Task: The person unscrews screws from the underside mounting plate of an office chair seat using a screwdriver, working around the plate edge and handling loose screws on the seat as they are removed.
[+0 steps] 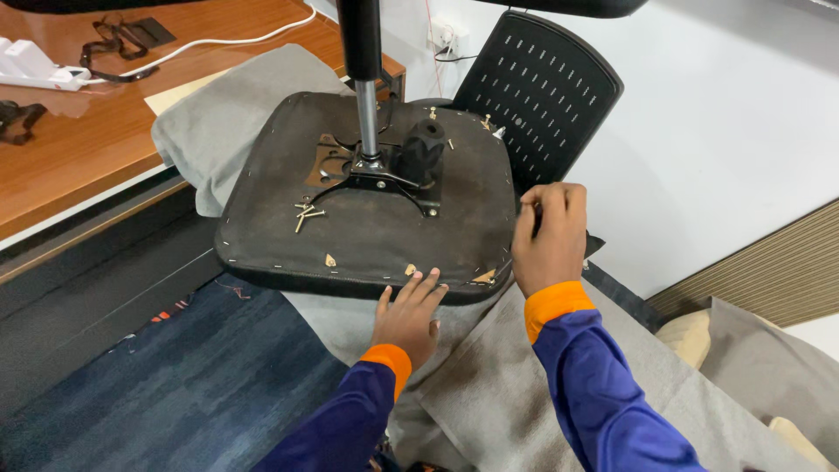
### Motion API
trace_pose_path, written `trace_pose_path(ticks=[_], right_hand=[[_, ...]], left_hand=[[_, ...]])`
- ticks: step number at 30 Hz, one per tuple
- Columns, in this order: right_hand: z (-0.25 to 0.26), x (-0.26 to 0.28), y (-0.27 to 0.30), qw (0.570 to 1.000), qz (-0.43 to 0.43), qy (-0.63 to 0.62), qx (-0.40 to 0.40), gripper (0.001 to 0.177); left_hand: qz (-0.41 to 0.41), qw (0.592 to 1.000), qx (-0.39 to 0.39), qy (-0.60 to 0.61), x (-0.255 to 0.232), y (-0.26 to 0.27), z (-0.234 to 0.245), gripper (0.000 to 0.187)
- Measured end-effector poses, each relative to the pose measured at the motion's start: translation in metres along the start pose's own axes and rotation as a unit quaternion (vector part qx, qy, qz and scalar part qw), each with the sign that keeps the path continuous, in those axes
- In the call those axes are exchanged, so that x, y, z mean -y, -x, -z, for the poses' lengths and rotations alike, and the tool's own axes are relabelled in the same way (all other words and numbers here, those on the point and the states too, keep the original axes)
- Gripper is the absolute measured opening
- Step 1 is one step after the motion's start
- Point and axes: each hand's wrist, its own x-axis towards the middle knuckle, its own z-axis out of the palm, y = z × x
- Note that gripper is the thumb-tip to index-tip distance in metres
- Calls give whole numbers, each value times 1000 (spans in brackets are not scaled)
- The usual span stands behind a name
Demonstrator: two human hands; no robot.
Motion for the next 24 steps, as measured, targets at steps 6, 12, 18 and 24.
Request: trace_pose_path(ticks=[6, 12, 18, 24], right_hand=[[14, -13, -1, 997, -50, 6, 62, 32], [35, -3, -33, 955, -128, 187, 192, 28], [35, 17, -71, 837, -160, 358, 382, 46], [35, 8, -101, 814, 8, 300, 497, 43]], left_hand=[[-1, 1000, -13, 9, -1, 0, -1, 62], [-6, 1000, -30, -8, -2, 1, -3, 61], [-4, 1000, -15, -27, -3, 1, 0, 61], [5, 999, 12, -30, -5, 0, 4, 61]])
